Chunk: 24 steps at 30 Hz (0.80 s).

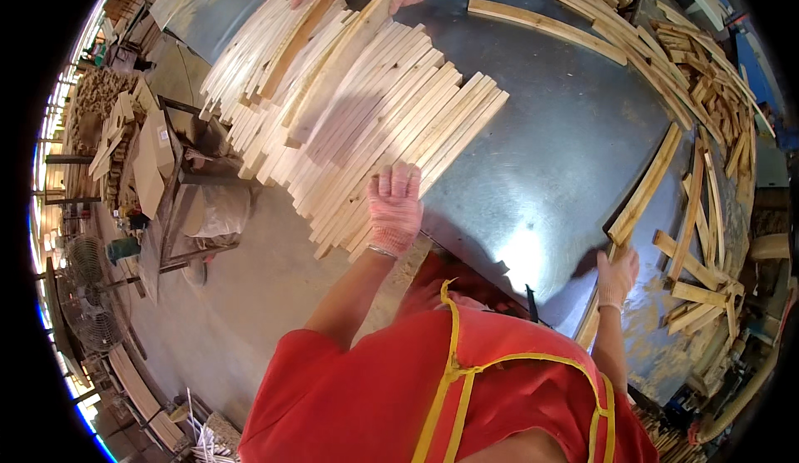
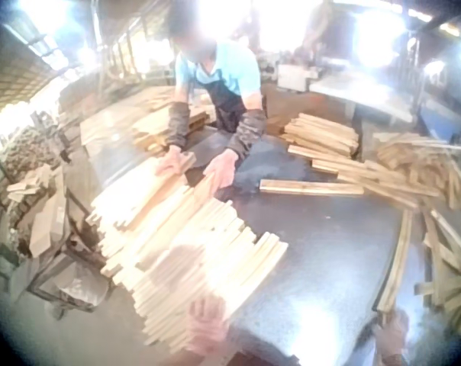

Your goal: The person picks up thin wooden planks from a metal table and stacks them into neat piles. They repeatedly gather planks, align them, and place them into growing stacks while other workers handle wood in the background.

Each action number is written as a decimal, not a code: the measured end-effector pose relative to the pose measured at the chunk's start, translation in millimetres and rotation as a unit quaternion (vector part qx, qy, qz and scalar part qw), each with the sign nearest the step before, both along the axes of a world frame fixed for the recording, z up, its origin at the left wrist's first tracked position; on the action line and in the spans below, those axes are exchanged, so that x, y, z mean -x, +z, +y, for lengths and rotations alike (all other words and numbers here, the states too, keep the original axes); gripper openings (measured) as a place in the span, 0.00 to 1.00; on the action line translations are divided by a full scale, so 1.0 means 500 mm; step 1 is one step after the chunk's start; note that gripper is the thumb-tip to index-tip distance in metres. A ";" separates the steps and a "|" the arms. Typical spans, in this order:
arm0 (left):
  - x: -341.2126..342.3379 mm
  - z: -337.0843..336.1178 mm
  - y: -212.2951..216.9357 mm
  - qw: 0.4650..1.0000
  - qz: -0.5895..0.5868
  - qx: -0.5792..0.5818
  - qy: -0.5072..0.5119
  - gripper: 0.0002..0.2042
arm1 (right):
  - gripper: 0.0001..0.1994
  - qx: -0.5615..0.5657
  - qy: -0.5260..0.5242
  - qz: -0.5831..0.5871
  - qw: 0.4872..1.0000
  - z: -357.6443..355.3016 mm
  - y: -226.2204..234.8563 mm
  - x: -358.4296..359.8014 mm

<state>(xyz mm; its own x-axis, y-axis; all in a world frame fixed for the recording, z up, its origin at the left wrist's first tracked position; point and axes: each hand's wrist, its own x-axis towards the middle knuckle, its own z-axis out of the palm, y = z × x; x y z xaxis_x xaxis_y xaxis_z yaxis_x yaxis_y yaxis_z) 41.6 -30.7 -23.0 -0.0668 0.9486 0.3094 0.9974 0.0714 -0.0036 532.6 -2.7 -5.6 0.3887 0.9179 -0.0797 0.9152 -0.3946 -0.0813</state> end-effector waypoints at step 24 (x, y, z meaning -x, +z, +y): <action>-0.389 0.186 0.074 0.835 -0.449 0.290 0.131 0.37 | 0.29 -0.035 0.255 0.341 0.904 0.444 0.064 0.161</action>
<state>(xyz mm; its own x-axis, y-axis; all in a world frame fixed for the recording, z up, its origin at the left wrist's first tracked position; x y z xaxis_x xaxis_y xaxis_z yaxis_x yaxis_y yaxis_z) 236.2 62.4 14.2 -0.2530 0.8378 -0.4838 0.5669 0.5336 0.6276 452.3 219.3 26.2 -0.2046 0.9759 -0.0761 0.7037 0.0926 -0.7045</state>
